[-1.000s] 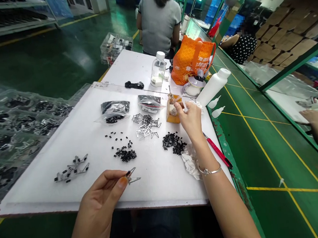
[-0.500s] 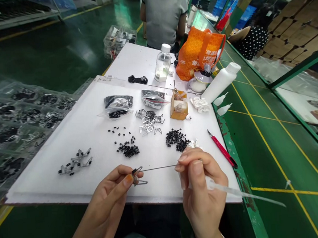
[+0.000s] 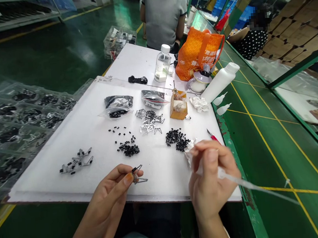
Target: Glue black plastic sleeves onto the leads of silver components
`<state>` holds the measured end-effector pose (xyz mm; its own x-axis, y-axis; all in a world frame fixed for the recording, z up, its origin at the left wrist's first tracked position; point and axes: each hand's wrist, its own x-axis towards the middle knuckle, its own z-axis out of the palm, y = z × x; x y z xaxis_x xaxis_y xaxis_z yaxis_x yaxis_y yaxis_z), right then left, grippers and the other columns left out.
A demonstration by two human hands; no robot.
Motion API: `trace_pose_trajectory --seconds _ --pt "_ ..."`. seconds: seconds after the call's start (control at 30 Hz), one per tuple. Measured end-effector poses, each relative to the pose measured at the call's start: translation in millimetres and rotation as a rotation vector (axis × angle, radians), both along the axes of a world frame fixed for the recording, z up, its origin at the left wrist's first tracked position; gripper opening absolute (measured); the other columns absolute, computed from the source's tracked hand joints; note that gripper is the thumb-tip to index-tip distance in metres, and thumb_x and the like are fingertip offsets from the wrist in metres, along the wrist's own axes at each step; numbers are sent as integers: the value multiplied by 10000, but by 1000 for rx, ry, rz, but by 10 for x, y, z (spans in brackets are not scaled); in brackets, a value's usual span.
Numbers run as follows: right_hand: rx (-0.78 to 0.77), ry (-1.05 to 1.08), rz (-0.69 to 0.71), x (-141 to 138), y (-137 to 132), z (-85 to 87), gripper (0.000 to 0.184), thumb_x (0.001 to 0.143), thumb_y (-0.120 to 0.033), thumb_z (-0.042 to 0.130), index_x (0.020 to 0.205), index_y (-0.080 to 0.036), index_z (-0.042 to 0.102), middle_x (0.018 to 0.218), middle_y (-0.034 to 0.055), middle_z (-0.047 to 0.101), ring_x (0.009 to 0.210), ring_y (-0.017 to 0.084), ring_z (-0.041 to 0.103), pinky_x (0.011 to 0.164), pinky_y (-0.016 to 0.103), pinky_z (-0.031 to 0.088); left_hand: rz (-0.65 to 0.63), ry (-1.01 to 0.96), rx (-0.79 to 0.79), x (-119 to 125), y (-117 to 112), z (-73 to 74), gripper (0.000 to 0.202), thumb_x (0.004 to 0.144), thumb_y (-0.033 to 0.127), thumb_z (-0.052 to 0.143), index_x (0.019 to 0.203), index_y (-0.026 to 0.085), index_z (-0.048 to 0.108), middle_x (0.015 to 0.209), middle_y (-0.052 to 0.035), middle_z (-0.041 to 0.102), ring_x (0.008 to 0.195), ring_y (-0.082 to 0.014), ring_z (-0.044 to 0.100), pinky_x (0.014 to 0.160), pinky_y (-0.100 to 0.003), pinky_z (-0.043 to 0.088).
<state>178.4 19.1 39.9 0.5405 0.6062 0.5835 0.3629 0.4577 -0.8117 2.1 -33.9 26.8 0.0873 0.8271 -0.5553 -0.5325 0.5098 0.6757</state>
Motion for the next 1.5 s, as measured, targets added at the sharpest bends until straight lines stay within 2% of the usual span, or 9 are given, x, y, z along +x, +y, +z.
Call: trace_pose_trajectory --seconds 0.2,0.3,0.43,0.57,0.7,0.83,1.0,1.2,1.5 --pt "-87 -284 -145 467 905 -75 321 964 -463 606 916 -176 741 829 62 717 738 215 639 710 363 478 -28 43 -11 -3 -1 23 262 831 505 826 866 277 703 927 26 690 1049 -191 594 950 -284 449" --pt "-152 -390 -96 601 1238 -83 344 966 -478 585 889 -182 742 865 85 736 819 247 651 839 411 472 -14 56 5 -17 8 40 253 835 500 823 860 277 705 912 36 685 1026 -184 610 969 -285 446" --pt "-310 -453 63 597 1361 -72 259 854 -428 735 972 -201 774 769 40 713 719 227 613 815 405 478 3 65 34 -37 11 41 255 837 498 822 869 274 704 918 32 698 986 -181 628 952 -286 463" --pt "-408 -368 214 374 935 -145 395 914 -486 662 1174 -200 742 810 37 697 699 196 594 696 351 485 30 120 69 -39 -19 3 241 854 491 808 907 281 701 911 21 691 986 -188 623 873 -268 482" --pt "-540 -283 522 72 154 -227 360 980 -530 582 1005 -241 796 734 7 648 522 121 486 507 279 402 76 344 217 9 -60 -17 158 890 442 774 892 291 725 980 2 716 1116 -223 615 910 -279 474" --pt "-540 27 729 -81 -324 -216 153 959 -420 685 998 -317 792 832 -6 614 670 125 566 613 271 451 106 601 461 61 -80 -7 103 939 258 696 881 337 727 1024 30 723 1206 -210 601 996 -290 436" --pt "-506 32 653 -107 -406 -180 50 952 -325 716 920 -319 755 839 -25 600 751 120 577 664 247 456 -7 829 757 65 -80 -28 255 942 106 622 982 354 665 1016 43 707 1168 -206 618 968 -344 469" --pt "-435 24 576 -190 -481 -178 73 963 -280 696 892 -291 710 826 -29 586 746 123 556 648 245 442 59 1111 998 83 -66 4 289 830 48 690 996 273 616 902 9 692 1083 -246 650 1132 -517 367" --pt "-337 51 576 -233 -595 -221 62 973 -243 679 928 -284 693 818 -36 575 708 119 550 620 257 436 132 1185 1077 93 -52 52 267 807 16 705 917 250 639 813 12 697 1000 -236 683 1115 -539 377"
